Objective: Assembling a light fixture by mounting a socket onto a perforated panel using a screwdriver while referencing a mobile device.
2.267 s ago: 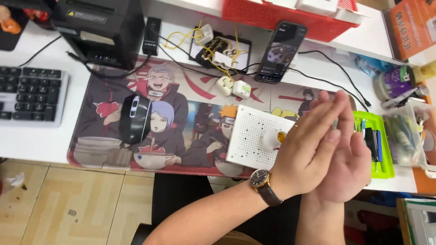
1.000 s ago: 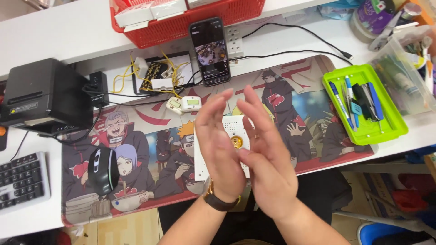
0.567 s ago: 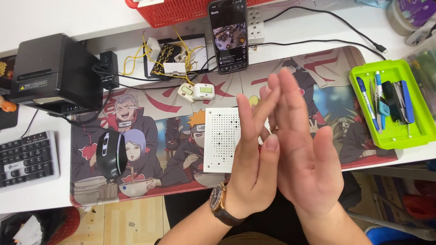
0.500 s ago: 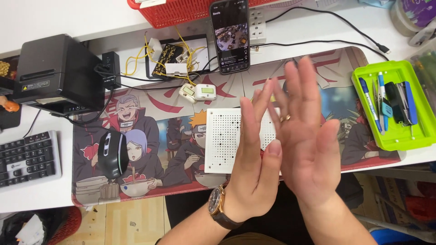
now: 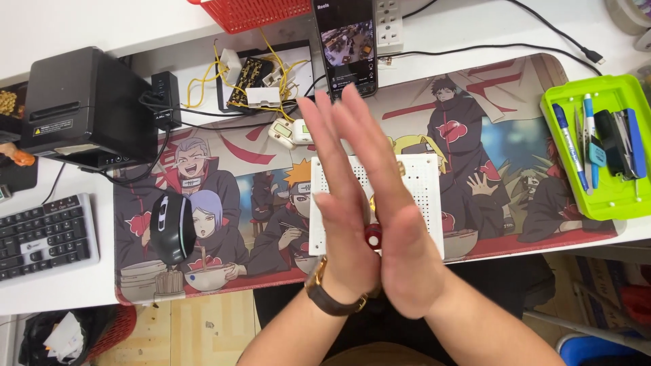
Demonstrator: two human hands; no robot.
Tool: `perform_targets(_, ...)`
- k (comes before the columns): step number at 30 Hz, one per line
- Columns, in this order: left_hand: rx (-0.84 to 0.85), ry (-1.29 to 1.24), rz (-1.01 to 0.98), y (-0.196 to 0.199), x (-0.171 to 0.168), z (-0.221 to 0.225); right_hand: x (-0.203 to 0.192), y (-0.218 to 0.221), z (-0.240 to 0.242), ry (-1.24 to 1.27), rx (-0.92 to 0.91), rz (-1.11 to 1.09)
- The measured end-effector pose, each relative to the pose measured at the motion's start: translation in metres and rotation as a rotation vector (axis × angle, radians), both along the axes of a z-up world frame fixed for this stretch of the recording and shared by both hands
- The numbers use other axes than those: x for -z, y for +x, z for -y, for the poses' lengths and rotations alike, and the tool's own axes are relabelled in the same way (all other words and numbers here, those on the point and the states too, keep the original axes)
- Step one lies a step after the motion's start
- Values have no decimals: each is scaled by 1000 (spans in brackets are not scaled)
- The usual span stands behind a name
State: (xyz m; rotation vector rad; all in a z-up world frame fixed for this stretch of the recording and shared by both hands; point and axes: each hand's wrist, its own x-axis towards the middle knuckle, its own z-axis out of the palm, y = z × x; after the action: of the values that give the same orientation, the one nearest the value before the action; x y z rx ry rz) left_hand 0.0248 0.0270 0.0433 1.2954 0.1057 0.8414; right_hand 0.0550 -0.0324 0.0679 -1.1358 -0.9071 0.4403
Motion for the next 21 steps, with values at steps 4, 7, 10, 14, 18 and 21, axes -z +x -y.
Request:
perform_targets(4, 24, -182, 108, 5, 5, -17, 4, -16, 6, -79, 61, 110)
perform_targets(7, -23, -176, 53, 4, 8, -19, 9, -19, 7, -94, 64, 182)
perform_targets(10, -208, -276, 95, 5, 15, -13, 7, -12, 11, -88, 7, 84)
perform_targets(14, -254, 242, 62, -3, 24, -11, 9, 6, 13, -39, 5, -136)
perform_targets(18, 24, 171, -37, -7, 21, -14, 10, 24, 10, 38, -110, -288)
perform_targets(21, 8, 373, -53, -6, 33, -19, 14, 36, 10, 71, -161, -428)
